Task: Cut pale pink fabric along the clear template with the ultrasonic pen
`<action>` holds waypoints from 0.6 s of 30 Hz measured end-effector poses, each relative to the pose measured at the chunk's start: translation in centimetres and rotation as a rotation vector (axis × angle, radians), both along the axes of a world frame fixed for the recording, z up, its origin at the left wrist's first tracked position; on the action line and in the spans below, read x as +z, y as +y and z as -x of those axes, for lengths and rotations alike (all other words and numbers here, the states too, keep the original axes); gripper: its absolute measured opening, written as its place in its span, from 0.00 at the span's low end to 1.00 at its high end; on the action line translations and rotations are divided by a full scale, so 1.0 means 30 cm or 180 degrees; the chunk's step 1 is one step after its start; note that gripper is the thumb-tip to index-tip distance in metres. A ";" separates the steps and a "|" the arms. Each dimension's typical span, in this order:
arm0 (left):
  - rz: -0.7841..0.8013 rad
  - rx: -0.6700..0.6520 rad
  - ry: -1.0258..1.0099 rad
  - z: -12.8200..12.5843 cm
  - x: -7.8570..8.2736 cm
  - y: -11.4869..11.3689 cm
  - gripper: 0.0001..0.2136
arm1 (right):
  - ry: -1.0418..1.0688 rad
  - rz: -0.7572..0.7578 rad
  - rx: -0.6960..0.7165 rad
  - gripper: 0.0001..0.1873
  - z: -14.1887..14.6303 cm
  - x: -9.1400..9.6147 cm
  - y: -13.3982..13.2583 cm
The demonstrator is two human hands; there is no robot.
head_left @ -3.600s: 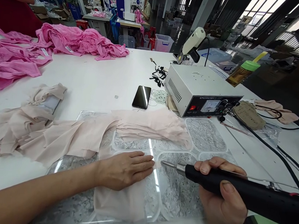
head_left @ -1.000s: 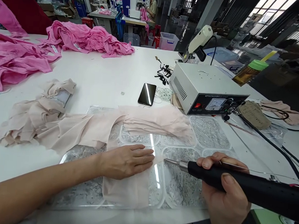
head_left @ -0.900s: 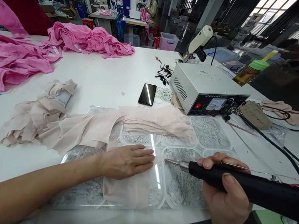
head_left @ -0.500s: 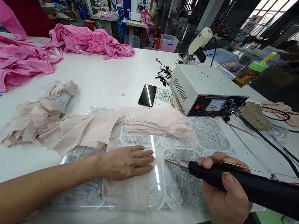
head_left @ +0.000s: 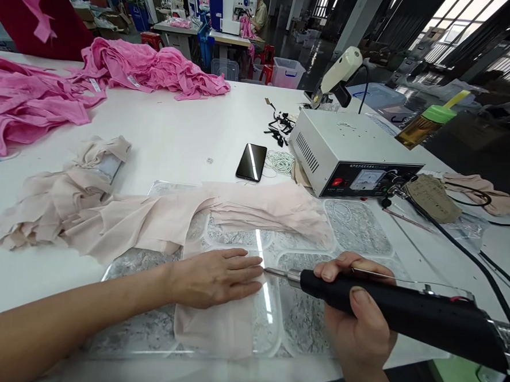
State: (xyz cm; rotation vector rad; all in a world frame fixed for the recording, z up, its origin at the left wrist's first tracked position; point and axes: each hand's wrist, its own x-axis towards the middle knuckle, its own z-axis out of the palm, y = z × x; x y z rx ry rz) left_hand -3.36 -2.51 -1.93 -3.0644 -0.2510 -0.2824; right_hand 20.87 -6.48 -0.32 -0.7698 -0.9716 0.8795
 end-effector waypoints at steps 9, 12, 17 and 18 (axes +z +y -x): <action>0.0052 -0.0004 -0.0021 -0.001 -0.004 0.002 0.15 | -0.0053 0.0000 0.0038 0.06 0.001 0.002 -0.005; 0.0033 -0.0022 -0.0031 0.002 -0.004 0.002 0.15 | -0.0134 -0.0018 0.0055 0.04 0.002 0.005 -0.002; 0.0063 0.0008 0.0004 0.001 0.001 0.001 0.15 | -0.0044 0.0000 0.0077 0.06 -0.009 0.009 0.001; 0.0085 0.0012 0.0007 0.000 0.003 0.002 0.15 | -0.0004 0.0016 0.0070 0.06 -0.013 0.011 -0.001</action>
